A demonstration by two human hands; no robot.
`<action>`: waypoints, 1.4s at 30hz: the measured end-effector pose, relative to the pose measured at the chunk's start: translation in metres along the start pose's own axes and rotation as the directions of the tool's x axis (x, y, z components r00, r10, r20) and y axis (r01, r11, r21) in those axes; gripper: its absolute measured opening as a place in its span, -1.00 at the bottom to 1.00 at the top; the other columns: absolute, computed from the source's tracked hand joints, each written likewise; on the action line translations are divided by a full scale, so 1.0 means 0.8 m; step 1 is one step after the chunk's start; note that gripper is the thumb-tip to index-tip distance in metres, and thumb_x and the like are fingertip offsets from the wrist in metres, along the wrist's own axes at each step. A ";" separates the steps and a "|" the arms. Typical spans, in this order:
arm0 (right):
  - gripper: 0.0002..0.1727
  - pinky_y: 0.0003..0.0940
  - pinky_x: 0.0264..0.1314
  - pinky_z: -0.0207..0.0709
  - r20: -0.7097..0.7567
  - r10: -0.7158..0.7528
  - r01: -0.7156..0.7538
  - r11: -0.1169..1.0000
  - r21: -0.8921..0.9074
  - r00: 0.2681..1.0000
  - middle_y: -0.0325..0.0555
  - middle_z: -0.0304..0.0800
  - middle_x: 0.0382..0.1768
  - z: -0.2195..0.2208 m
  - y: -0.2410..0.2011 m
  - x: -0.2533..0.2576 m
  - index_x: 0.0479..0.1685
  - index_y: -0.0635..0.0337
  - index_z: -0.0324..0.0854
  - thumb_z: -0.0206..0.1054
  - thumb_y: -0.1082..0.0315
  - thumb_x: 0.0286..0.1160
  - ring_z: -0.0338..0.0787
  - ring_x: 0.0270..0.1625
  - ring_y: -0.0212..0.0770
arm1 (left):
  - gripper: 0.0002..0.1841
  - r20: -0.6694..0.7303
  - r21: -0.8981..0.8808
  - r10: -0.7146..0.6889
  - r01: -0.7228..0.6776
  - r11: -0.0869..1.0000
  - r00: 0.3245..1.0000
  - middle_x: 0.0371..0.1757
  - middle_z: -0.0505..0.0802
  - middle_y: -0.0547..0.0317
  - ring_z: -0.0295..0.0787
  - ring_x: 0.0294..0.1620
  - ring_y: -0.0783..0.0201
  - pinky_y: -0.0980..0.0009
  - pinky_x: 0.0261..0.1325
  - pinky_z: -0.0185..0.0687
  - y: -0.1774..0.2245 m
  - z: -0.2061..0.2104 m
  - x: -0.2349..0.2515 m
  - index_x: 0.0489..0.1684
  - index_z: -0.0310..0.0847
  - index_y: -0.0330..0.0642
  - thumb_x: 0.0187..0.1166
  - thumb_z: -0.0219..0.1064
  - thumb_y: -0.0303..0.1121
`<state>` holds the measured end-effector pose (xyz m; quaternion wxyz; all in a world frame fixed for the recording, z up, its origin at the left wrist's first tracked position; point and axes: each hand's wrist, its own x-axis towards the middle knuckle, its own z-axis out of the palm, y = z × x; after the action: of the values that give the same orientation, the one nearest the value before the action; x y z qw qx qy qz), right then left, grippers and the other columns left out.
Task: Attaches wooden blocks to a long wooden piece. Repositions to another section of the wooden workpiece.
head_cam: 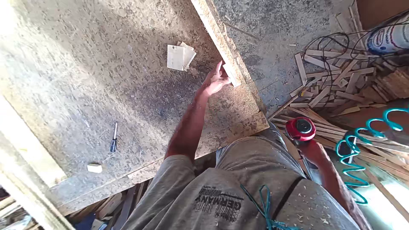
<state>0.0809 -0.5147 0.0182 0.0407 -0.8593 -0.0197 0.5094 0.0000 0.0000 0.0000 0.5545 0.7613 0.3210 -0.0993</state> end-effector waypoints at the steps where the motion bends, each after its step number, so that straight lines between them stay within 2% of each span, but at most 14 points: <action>1: -0.57 0.45 0.13 0.62 -0.054 -0.035 0.034 0.999 -0.016 0.998 0.21 0.87 -0.09 -0.009 -0.018 -0.030 0.13 0.20 0.71 0.51 0.11 0.41 0.87 -0.02 0.24 | 0.05 0.002 0.079 -0.024 0.024 0.997 1.000 0.62 0.59 -0.19 0.67 0.52 0.08 0.14 0.58 0.59 0.006 -0.009 -0.001 0.93 -0.18 -0.14 0.47 0.55 -0.25; 6: -0.42 0.53 0.12 0.58 -0.362 -0.265 0.267 0.963 -0.046 0.893 0.33 0.86 -0.01 0.013 -0.112 -0.180 0.19 0.25 0.70 0.48 -0.06 0.38 0.85 0.11 0.37 | 0.03 -0.059 0.688 0.218 -0.118 0.716 0.974 0.77 0.41 -0.13 0.26 0.79 -0.18 -0.16 0.78 0.18 0.043 -0.043 -0.002 0.87 0.10 -0.05 0.30 0.63 -0.14; 10: -0.32 0.33 0.02 0.70 -0.457 -0.485 0.471 0.869 -0.155 0.745 0.22 0.85 0.20 0.101 -0.198 -0.202 0.52 0.28 0.57 0.29 0.04 0.44 0.90 0.06 0.27 | -0.15 0.347 0.800 0.467 -0.517 0.306 0.813 0.87 0.24 -0.10 -0.19 0.94 -0.19 -0.17 0.90 -0.19 0.047 -0.033 0.017 0.74 0.37 0.02 0.29 0.59 -0.28; 14: -0.48 -0.09 -0.29 0.74 -0.479 -0.728 0.592 0.682 -0.430 0.490 0.13 0.59 0.58 0.205 -0.283 -0.152 0.58 0.24 0.51 0.14 0.35 0.62 0.89 -0.23 0.04 | -0.21 0.614 0.737 0.372 -0.674 0.046 0.696 0.85 0.28 -0.12 -0.22 0.93 -0.25 -0.28 0.90 -0.35 0.060 -0.013 0.054 0.66 0.47 0.03 0.24 0.59 -0.38; 17: -0.54 -0.20 -0.36 0.70 -0.500 -0.761 0.586 0.643 -0.493 0.415 0.06 0.53 0.64 0.269 -0.324 -0.128 0.49 0.16 0.61 0.14 0.41 0.63 0.84 -0.33 -0.06 | -0.15 0.701 0.700 0.223 -0.713 -0.035 0.677 0.74 0.46 -0.07 -0.12 0.91 -0.28 -0.40 0.85 -0.39 0.063 -0.010 0.091 0.63 0.51 0.08 0.10 0.67 -0.30; 19: -0.52 -0.17 -0.27 0.73 -0.478 -0.766 0.604 0.638 -0.479 0.430 0.12 0.47 0.67 0.299 -0.335 -0.110 0.53 0.20 0.58 0.16 0.40 0.62 0.86 -0.25 -0.02 | -0.22 0.719 0.691 0.136 -0.721 -0.039 0.682 0.57 0.66 0.07 0.19 0.81 -0.21 -0.42 0.81 -0.22 0.060 -0.008 0.108 0.51 0.61 0.13 0.07 0.67 -0.16; 21: -0.51 -0.10 -0.19 0.74 -0.465 -0.760 0.616 0.644 -0.453 0.454 0.18 0.43 0.68 0.324 -0.342 -0.093 0.51 0.22 0.57 0.22 0.40 0.57 0.87 -0.17 0.06 | -0.52 0.731 0.682 0.075 -0.729 -0.055 0.678 0.20 0.86 0.09 0.70 0.39 -0.12 -0.33 0.51 0.39 0.058 -0.006 0.114 0.15 0.76 0.10 0.18 0.60 -0.11; 23: -0.58 -0.03 -0.18 0.74 -0.504 -0.745 0.642 0.651 -0.406 0.437 0.20 0.49 0.64 0.343 -0.345 -0.078 0.37 0.18 0.64 0.29 0.40 0.50 0.87 -0.13 0.13 | -0.66 0.725 0.689 0.021 -0.724 -0.047 0.689 0.04 0.88 -0.02 0.81 0.15 -0.17 -0.33 0.20 0.60 0.065 -0.004 0.112 0.02 0.77 0.06 0.26 0.51 -0.17; 26: -0.66 -0.01 -0.17 0.72 -0.522 -0.726 0.674 0.657 -0.337 0.447 0.22 0.51 0.61 0.346 -0.346 -0.076 0.26 0.15 0.65 0.27 0.43 0.51 0.86 -0.09 0.17 | -0.57 0.701 0.714 0.017 -0.700 -0.027 0.713 -0.01 0.90 -0.09 0.82 0.13 -0.23 -0.35 0.22 0.58 0.070 -0.007 0.103 0.22 0.79 0.20 0.29 0.48 -0.20; 31: -0.66 0.14 0.26 0.63 -0.220 -0.709 0.735 0.674 0.067 0.670 0.09 0.73 0.34 0.220 -0.363 -0.090 0.17 0.14 0.72 0.37 0.20 0.50 0.76 0.26 0.17 | -0.53 0.715 0.697 0.006 -0.713 -0.070 0.699 -0.02 0.91 -0.06 0.84 0.11 -0.22 -0.36 0.15 0.60 0.073 -0.007 0.106 0.26 0.77 0.21 0.27 0.49 -0.16; 34: -0.47 -0.09 0.00 0.79 -0.478 -0.411 0.620 0.633 0.463 0.776 -0.05 0.85 0.06 0.158 -0.388 -0.018 0.36 0.16 0.63 0.29 -0.04 0.63 0.88 -0.09 -0.17 | -0.54 0.725 0.687 0.007 -0.723 -0.073 0.689 0.00 0.91 -0.06 0.83 0.12 -0.23 -0.37 0.12 0.61 0.074 -0.008 0.107 0.25 0.77 0.21 0.27 0.49 -0.20; 36: -0.25 0.09 -0.06 0.74 -0.487 -0.248 0.529 0.594 0.607 0.837 -0.02 0.82 -0.06 0.134 -0.405 0.043 0.31 0.17 0.59 0.30 -0.34 0.49 0.85 -0.15 -0.07 | -0.52 0.738 0.675 0.030 -0.735 -0.058 0.675 -0.02 0.91 -0.06 0.84 0.10 -0.22 -0.38 0.08 0.60 0.073 -0.011 0.108 0.24 0.79 0.22 0.23 0.44 -0.29; 39: -0.35 0.06 -0.17 0.62 -0.450 -0.253 0.513 0.515 0.686 0.856 -0.18 0.72 -0.40 0.114 -0.419 0.086 -0.21 0.07 0.67 0.39 -0.41 0.32 0.74 -0.30 -0.17 | -0.52 0.749 0.662 0.037 -0.748 -0.043 0.661 -0.01 0.91 -0.04 0.85 0.10 -0.21 -0.39 0.08 0.61 0.080 -0.018 0.105 0.22 0.80 0.22 0.24 0.40 -0.36; 42: -0.47 -0.11 -0.11 0.68 -0.421 -0.340 0.528 0.345 0.776 0.841 -0.23 0.80 -0.42 0.115 -0.421 0.091 -0.30 0.08 0.77 0.44 -0.26 0.40 0.78 -0.31 -0.29 | -0.54 0.760 0.650 0.034 -0.759 -0.029 0.649 -0.01 0.92 -0.04 0.85 0.09 -0.22 -0.40 0.09 0.59 0.086 -0.026 0.097 0.21 0.80 0.18 0.25 0.43 -0.36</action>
<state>0.0374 -0.1689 -0.0592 0.6058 -0.7218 0.0169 0.3344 0.0972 0.0361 0.0222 -0.0173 0.9160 -0.2517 -0.3119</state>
